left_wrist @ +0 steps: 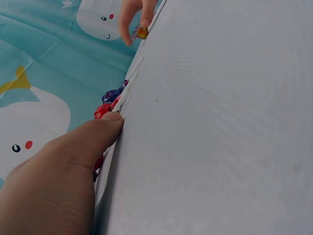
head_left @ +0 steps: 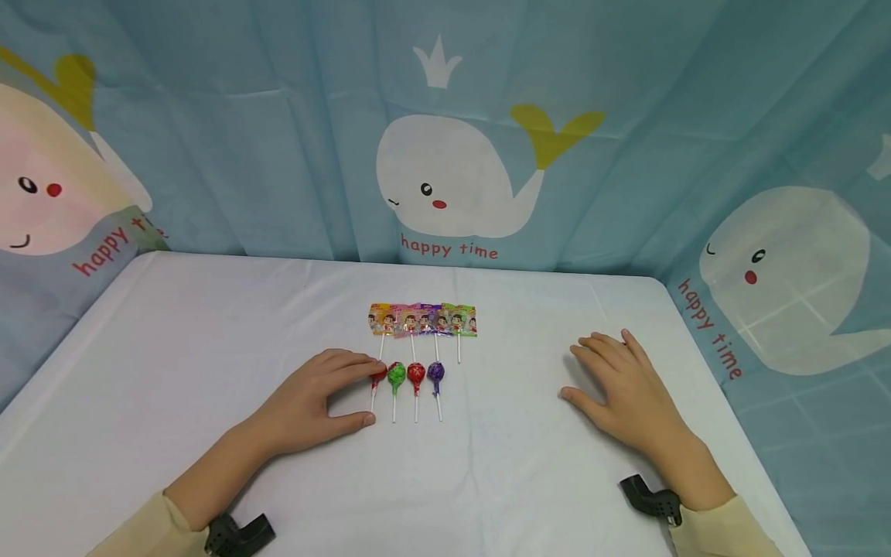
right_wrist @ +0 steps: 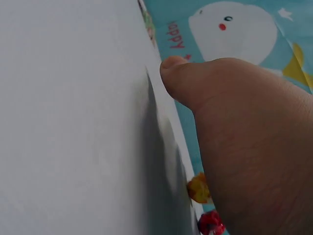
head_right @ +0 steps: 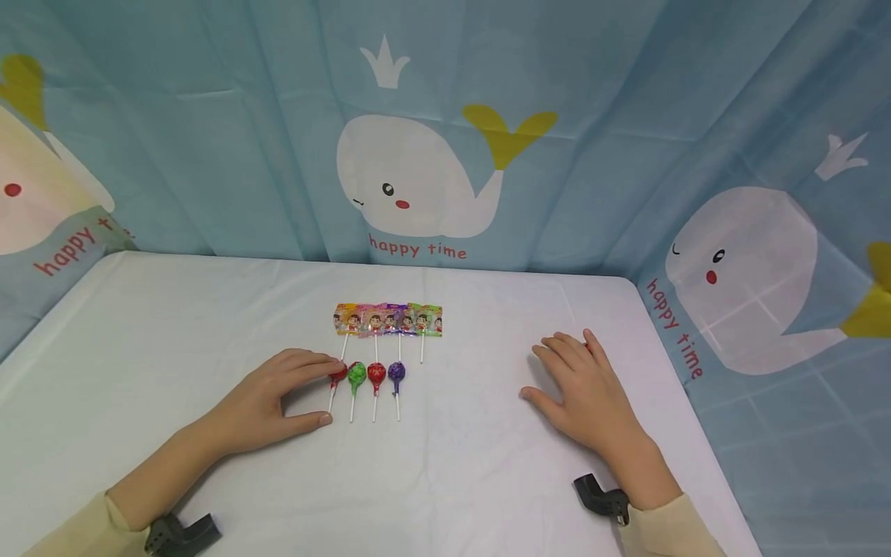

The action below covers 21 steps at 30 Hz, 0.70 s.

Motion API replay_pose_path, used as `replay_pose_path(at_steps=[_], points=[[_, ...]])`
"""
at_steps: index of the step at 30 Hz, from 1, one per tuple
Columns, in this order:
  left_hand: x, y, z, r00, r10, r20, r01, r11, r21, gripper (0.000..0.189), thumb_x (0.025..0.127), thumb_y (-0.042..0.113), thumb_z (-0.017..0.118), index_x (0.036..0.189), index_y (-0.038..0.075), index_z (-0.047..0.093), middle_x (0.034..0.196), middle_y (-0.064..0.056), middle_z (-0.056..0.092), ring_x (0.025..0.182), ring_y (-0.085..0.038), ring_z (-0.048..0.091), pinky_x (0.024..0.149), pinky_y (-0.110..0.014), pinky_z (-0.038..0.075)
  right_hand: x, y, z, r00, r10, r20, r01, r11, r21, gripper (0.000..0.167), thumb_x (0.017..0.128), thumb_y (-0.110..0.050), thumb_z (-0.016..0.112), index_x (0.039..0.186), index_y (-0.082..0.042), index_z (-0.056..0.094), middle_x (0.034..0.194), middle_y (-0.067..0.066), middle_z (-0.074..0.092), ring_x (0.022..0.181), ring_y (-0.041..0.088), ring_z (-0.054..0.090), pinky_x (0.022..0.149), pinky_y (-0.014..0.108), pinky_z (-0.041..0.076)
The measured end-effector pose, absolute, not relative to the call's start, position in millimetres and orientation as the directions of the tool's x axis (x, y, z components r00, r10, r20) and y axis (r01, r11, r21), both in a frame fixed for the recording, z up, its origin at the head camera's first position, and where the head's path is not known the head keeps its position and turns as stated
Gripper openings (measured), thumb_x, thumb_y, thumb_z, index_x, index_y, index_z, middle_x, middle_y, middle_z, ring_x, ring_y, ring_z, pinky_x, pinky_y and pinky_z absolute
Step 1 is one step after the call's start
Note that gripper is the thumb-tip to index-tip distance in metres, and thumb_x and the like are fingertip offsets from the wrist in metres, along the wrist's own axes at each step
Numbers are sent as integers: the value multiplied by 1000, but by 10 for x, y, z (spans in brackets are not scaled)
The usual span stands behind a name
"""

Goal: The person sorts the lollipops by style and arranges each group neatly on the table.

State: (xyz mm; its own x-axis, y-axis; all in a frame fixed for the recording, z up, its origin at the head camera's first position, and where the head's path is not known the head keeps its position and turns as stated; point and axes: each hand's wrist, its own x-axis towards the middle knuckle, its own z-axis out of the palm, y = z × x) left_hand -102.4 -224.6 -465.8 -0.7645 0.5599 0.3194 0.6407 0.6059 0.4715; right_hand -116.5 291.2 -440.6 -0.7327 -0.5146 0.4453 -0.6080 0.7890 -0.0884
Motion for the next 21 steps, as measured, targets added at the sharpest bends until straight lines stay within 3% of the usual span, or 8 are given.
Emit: replay_pose_path(at_steps=[15,21], points=[[-1016,-2245,-4647,-764,561,318,641,606,471,69,90,48,91,152,32,66,151,12,61,141,-17,54,117,-46,44,-1150,3116,-4282,-817,-473,331,-544,822,-168,62,93,-39,86,141,-3,69,143,15,68,141,43,54,131,61,20],[-1020,-2244,-4649,-765,561,316,640,607,472,69,90,50,90,152,33,65,151,13,61,141,-17,54,117,-47,44,-1149,3234,-4264,-817,-479,321,-555,805,-210,61,92,-36,86,142,-5,69,145,14,67,144,43,53,132,58,18]])
